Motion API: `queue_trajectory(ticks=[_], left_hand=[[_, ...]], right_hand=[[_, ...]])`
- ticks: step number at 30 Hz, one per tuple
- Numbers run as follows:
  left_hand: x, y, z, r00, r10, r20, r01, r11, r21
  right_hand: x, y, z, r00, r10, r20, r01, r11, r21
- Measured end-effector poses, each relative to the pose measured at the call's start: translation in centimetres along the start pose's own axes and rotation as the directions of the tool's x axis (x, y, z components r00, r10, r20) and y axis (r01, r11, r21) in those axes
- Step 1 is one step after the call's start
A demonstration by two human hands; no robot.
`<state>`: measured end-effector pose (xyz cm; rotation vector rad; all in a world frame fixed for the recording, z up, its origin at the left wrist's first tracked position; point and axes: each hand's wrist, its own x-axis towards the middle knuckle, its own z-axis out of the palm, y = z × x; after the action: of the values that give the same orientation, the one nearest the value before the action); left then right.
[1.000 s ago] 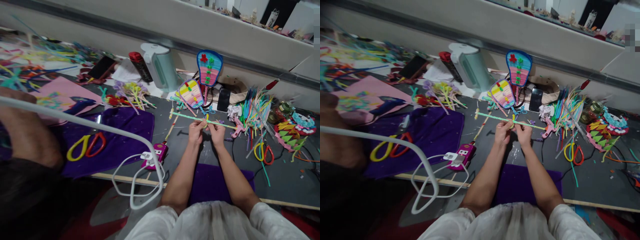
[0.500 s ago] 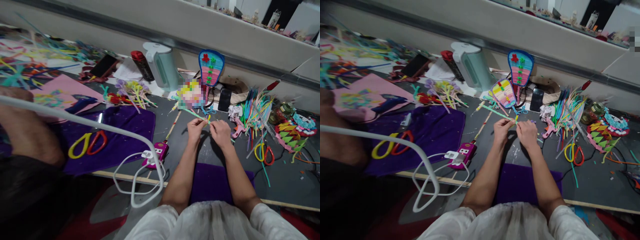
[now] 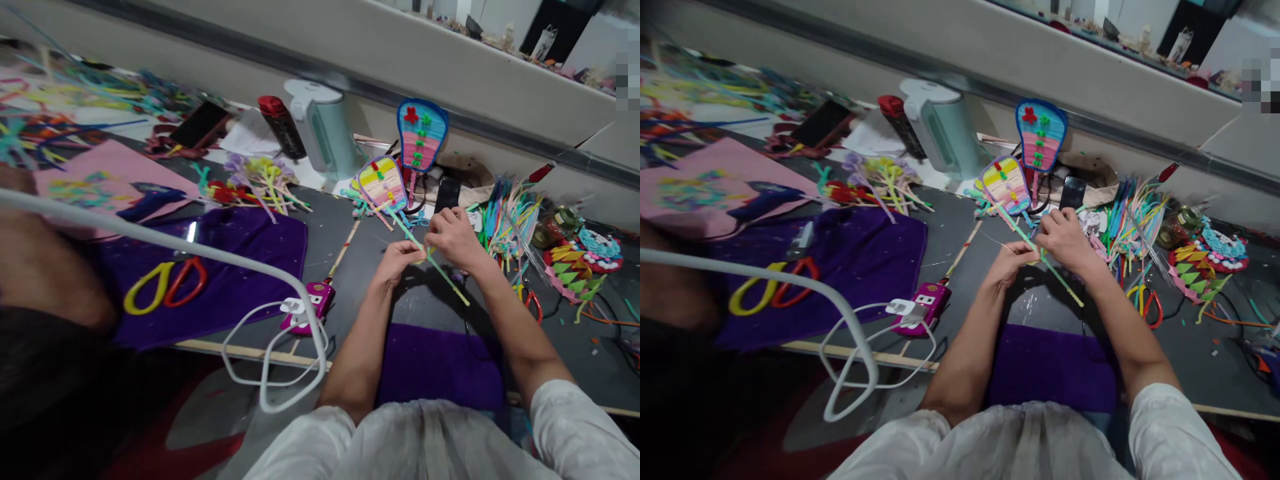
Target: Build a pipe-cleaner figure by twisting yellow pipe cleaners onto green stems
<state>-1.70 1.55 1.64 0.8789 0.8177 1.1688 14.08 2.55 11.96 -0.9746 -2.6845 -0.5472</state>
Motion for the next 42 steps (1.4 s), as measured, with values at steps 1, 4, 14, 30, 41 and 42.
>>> queue_trajectory(ticks=[1, 4, 14, 30, 41, 42], left_hand=[[0.0, -0.1, 0.0, 1.000, -0.008, 0.022, 0.008, 1.000, -0.010], [-0.1, -0.2, 0.1, 0.996, -0.058, 0.062, 0.061, 0.997, -0.057], [0.1, -0.5, 0.9, 0.985, -0.163, 0.055, 0.172, 0.933, -0.316], [0.0, -1.0, 1.6, 0.980, -0.186, 0.075, 0.200, 0.912, -0.358], [0.6, -1.1, 1.5, 0.990, -0.016, -0.143, -0.052, 0.887, -0.459], [0.7, -1.1, 1.5, 0.984, -0.007, -0.176, -0.077, 0.881, -0.467]], right_hand=[[0.2, 0.1, -0.1, 1.000, -0.016, 0.002, 0.016, 1.000, 0.004], [0.7, 0.0, -0.2, 0.998, -0.059, 0.013, 0.058, 0.998, 0.023], [-1.2, 2.1, 0.8, 0.796, 0.574, -0.191, -0.373, 0.714, 0.593], [-1.4, -2.8, 6.9, 0.608, 0.522, 0.599, -0.233, -0.604, 0.762], [-1.3, -5.2, 8.7, 0.454, 0.590, 0.668, -0.036, -0.737, 0.675], [-1.3, -5.6, 8.8, 0.444, 0.619, 0.648, -0.021, -0.716, 0.698]])
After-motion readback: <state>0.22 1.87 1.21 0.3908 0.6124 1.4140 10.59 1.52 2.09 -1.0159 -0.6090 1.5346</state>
